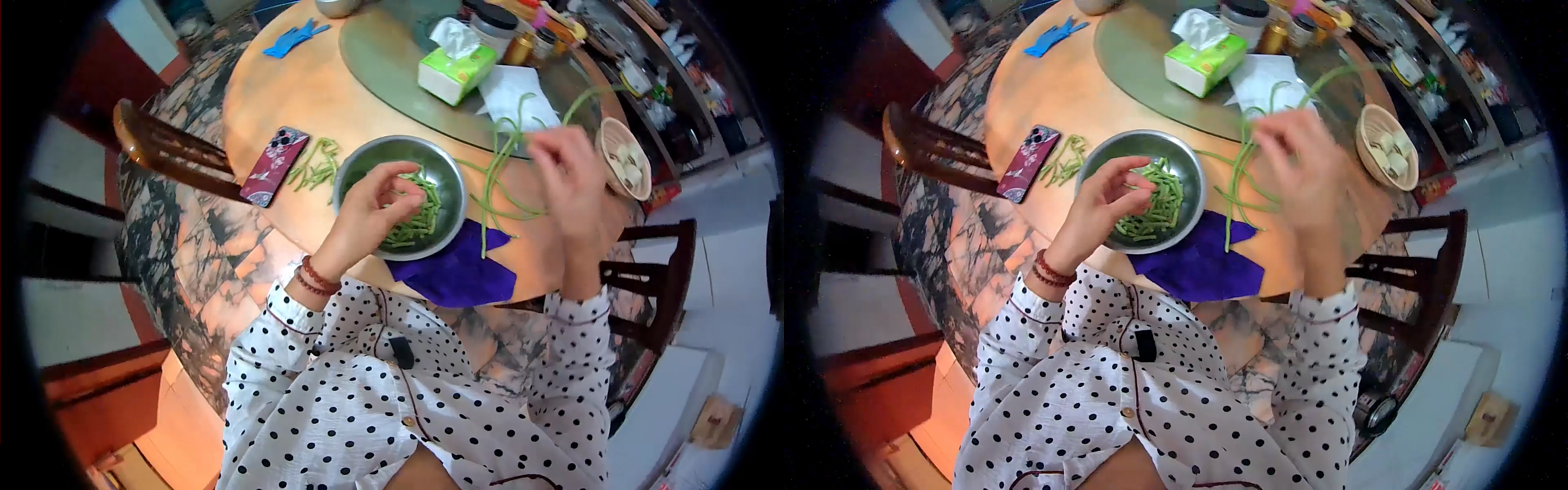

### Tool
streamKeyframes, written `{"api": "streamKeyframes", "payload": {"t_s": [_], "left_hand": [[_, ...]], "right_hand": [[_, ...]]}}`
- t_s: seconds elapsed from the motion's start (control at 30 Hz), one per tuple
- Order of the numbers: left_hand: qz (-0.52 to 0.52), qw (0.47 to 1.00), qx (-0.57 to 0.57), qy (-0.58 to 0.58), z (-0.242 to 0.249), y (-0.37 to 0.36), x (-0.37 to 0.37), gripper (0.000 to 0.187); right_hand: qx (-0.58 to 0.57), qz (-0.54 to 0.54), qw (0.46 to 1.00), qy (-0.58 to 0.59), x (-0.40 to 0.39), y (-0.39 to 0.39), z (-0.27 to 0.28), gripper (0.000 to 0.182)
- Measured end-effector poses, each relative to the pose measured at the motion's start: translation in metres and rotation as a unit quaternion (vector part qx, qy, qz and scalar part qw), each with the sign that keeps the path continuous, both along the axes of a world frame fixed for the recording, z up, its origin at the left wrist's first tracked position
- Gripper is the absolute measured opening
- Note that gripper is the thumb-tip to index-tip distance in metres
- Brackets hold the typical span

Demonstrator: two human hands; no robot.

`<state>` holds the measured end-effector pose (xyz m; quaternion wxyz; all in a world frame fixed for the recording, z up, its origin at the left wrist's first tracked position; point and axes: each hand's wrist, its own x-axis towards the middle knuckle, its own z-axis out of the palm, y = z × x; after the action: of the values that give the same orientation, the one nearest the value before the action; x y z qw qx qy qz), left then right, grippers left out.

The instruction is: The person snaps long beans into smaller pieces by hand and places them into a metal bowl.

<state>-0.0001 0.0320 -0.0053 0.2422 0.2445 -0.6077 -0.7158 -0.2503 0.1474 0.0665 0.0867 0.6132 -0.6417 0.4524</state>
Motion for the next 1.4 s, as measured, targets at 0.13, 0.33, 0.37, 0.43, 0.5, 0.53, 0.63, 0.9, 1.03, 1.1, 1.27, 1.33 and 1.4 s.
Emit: {"api": "streamKeyframes", "payload": {"t_s": [0.13, 0.33, 0.37, 0.43, 0.5, 0.53, 0.63, 0.9, 1.03, 1.1, 1.27, 1.33, 1.4], "left_hand": [[-0.018, 0.999, 0.027, 0.024, 0.006, -0.002, 0.005, 0.039], [0.015, 1.000, 0.002, 0.015, -0.007, -0.002, 0.012, 0.018], [0.019, 1.000, -0.007, 0.009, -0.008, -0.002, 0.013, 0.018], [0.027, 0.999, -0.022, -0.004, -0.007, -0.001, 0.016, 0.018], [0.036, 0.999, -0.034, -0.019, -0.005, 0.000, 0.019, 0.017], [0.016, 0.996, -0.082, -0.031, -0.005, -0.001, 0.021, 0.017], [-0.041, 0.977, -0.199, -0.060, -0.004, -0.006, 0.030, 0.023], [-0.043, 0.979, -0.181, -0.086, 0.008, -0.008, 0.038, 0.041], [0.138, 0.965, -0.194, -0.111, -0.011, -0.016, 0.035, 0.041], [0.209, 0.944, -0.220, -0.129, -0.020, -0.020, 0.030, 0.042], [0.373, 0.883, -0.253, -0.129, -0.046, -0.052, 0.031, 0.045], [0.350, 0.898, -0.208, -0.166, -0.045, -0.076, 0.046, 0.047], [0.300, 0.921, -0.188, -0.164, -0.056, -0.092, 0.056, 0.042]], "right_hand": [[0.100, -0.018, 0.993, -0.060, 0.052, 0.018, -0.023, 0.010], [0.115, 0.008, 0.989, -0.092, 0.061, 0.022, -0.052, 0.010], [0.115, 0.011, 0.988, -0.102, 0.063, 0.022, -0.053, 0.010], [0.116, 0.017, 0.986, -0.122, 0.065, 0.022, -0.054, 0.010], [0.111, 0.027, 0.985, -0.131, 0.066, 0.022, -0.056, 0.010], [0.108, 0.031, 0.984, -0.135, 0.066, 0.022, -0.057, 0.010], [0.122, 0.021, 0.987, -0.104, 0.064, 0.021, -0.055, 0.010], [0.125, -0.009, 0.991, -0.056, 0.069, 0.019, -0.048, 0.011], [0.100, -0.015, 0.992, 0.069, 0.094, 0.024, -0.046, 0.013], [0.075, 0.007, 0.993, 0.096, 0.112, 0.022, -0.055, 0.014], [0.081, -0.007, 0.993, 0.089, 0.146, 0.021, -0.059, 0.015], [0.077, -0.015, 0.994, 0.080, 0.145, 0.022, -0.062, 0.015], [0.067, -0.031, 0.993, 0.092, 0.133, 0.022, -0.071, 0.014]]}}
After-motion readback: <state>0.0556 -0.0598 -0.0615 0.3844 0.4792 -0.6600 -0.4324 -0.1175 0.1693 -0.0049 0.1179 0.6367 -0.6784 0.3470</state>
